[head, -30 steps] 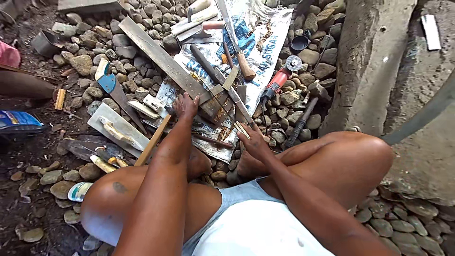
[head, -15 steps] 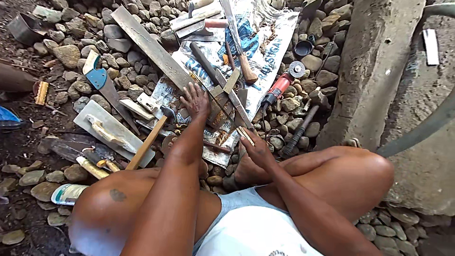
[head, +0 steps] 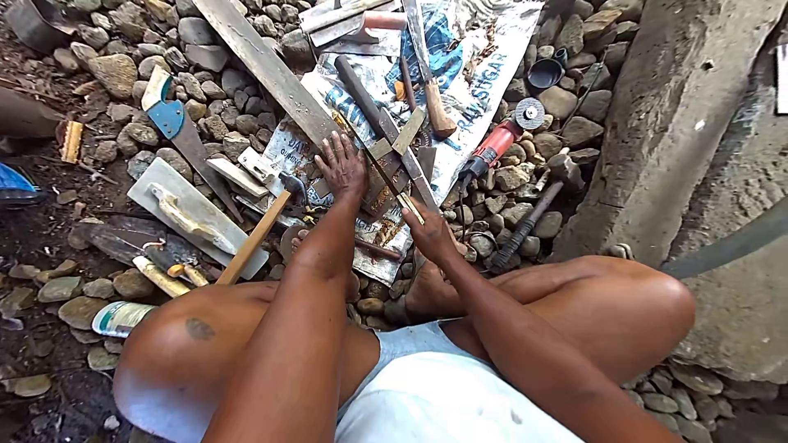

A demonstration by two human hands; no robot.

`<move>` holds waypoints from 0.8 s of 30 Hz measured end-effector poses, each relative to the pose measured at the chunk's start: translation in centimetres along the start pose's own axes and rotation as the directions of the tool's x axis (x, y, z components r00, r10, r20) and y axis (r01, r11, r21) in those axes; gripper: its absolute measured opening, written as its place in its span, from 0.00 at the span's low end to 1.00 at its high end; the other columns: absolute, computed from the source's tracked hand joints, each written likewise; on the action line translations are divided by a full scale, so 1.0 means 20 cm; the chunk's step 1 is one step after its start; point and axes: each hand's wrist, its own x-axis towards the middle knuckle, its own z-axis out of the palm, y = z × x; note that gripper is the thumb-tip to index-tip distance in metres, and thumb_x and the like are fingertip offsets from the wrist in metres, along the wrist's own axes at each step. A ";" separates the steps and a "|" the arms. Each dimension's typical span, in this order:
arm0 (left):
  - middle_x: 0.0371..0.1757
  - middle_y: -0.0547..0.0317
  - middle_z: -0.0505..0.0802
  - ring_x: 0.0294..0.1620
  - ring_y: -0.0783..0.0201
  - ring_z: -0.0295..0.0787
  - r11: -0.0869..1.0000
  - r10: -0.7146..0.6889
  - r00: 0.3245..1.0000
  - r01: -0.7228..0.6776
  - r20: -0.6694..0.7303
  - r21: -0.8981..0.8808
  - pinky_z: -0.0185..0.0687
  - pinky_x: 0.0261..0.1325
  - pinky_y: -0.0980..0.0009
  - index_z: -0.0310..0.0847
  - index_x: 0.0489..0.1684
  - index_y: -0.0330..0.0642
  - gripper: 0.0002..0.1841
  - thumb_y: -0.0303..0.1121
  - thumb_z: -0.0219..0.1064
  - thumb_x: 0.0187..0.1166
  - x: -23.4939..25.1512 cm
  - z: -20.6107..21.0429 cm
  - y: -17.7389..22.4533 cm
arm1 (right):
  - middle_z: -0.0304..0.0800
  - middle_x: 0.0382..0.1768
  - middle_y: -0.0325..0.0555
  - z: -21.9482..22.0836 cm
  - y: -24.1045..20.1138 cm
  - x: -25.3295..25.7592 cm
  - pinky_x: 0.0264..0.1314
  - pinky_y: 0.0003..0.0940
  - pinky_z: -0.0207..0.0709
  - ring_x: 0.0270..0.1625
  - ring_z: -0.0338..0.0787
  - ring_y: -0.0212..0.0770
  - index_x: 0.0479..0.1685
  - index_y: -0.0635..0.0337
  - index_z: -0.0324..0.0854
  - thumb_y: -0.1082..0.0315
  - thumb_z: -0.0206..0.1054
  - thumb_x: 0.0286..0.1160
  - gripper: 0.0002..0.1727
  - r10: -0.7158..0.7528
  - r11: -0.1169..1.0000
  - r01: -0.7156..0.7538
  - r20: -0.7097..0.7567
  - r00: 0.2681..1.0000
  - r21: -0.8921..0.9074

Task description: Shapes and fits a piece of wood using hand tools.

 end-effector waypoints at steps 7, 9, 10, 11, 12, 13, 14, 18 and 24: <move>0.98 0.51 0.48 0.97 0.39 0.35 0.999 -0.019 0.999 0.020 0.046 -0.032 0.32 0.88 0.27 0.42 0.98 0.44 0.35 0.51 0.32 0.94 -0.01 -0.03 0.02 | 0.87 0.74 0.43 -0.10 0.10 -0.20 0.79 0.53 0.75 0.75 0.86 0.42 0.90 0.41 0.69 0.39 0.49 0.90 0.33 -0.011 0.995 0.011 0.007 1.000 -0.098; 0.98 0.51 0.48 0.97 0.38 0.35 1.000 -0.005 0.999 0.005 0.045 -0.017 0.32 0.89 0.28 0.42 0.97 0.42 0.35 0.50 0.31 0.94 0.00 -0.03 0.01 | 0.91 0.68 0.48 -0.08 0.06 -0.14 0.72 0.57 0.80 0.67 0.91 0.46 0.89 0.43 0.70 0.41 0.50 0.91 0.32 -0.013 0.995 0.013 0.009 1.000 -0.097; 0.98 0.50 0.49 0.97 0.38 0.36 1.000 -0.002 0.999 0.002 0.037 -0.007 0.32 0.89 0.28 0.43 0.97 0.42 0.35 0.51 0.31 0.94 0.00 -0.03 0.01 | 0.94 0.60 0.52 -0.06 0.04 -0.08 0.62 0.60 0.84 0.56 0.94 0.50 0.88 0.43 0.72 0.41 0.50 0.91 0.32 -0.014 0.997 0.014 0.005 1.000 -0.076; 0.98 0.50 0.49 0.97 0.38 0.36 1.000 0.001 1.000 -0.001 0.031 0.000 0.32 0.89 0.29 0.43 0.97 0.42 0.35 0.51 0.31 0.94 0.00 -0.02 0.01 | 0.94 0.55 0.54 -0.04 0.01 -0.01 0.55 0.62 0.85 0.50 0.94 0.52 0.87 0.43 0.72 0.41 0.50 0.91 0.31 -0.016 0.999 0.016 0.007 1.000 -0.049; 0.98 0.50 0.48 0.97 0.38 0.36 1.000 0.003 0.999 -0.003 0.034 0.003 0.32 0.89 0.29 0.43 0.97 0.42 0.35 0.52 0.30 0.94 0.00 -0.02 0.01 | 0.94 0.53 0.55 -0.01 -0.04 0.05 0.51 0.63 0.84 0.46 0.93 0.54 0.88 0.40 0.71 0.39 0.49 0.91 0.32 -0.006 0.999 0.006 0.012 1.000 -0.033; 0.98 0.50 0.48 0.97 0.38 0.35 1.000 0.003 0.999 -0.003 0.040 0.001 0.31 0.89 0.28 0.43 0.97 0.42 0.35 0.51 0.30 0.94 0.00 -0.03 0.01 | 0.94 0.54 0.55 0.00 -0.08 0.09 0.47 0.64 0.84 0.44 0.94 0.55 0.90 0.35 0.69 0.36 0.48 0.90 0.33 0.006 0.999 -0.005 0.013 1.000 -0.035; 0.98 0.51 0.48 0.97 0.38 0.35 1.000 0.001 0.999 0.000 0.042 -0.005 0.31 0.89 0.27 0.44 0.97 0.42 0.35 0.51 0.31 0.94 0.00 -0.03 0.01 | 0.94 0.50 0.57 0.02 -0.10 0.12 0.38 0.64 0.84 0.38 0.92 0.56 0.90 0.32 0.68 0.33 0.47 0.89 0.34 0.007 0.999 -0.008 -0.004 1.000 -0.031; 0.98 0.53 0.46 0.97 0.39 0.32 1.000 -0.011 0.998 0.012 0.066 -0.017 0.29 0.87 0.25 0.41 0.98 0.45 0.35 0.52 0.29 0.94 0.00 -0.02 0.01 | 0.90 0.67 0.50 -0.02 -0.02 0.03 0.63 0.66 0.81 0.64 0.91 0.53 0.91 0.36 0.67 0.38 0.47 0.91 0.33 -0.068 0.997 0.068 0.004 0.998 -0.048; 0.98 0.52 0.46 0.97 0.39 0.33 1.000 -0.004 0.999 0.005 0.049 -0.013 0.30 0.89 0.27 0.41 0.98 0.43 0.35 0.50 0.29 0.94 0.00 -0.01 0.01 | 0.91 0.68 0.46 -0.12 0.06 -0.16 0.71 0.54 0.81 0.66 0.91 0.43 0.87 0.45 0.72 0.44 0.50 0.91 0.31 -0.022 0.996 0.023 0.012 1.000 -0.091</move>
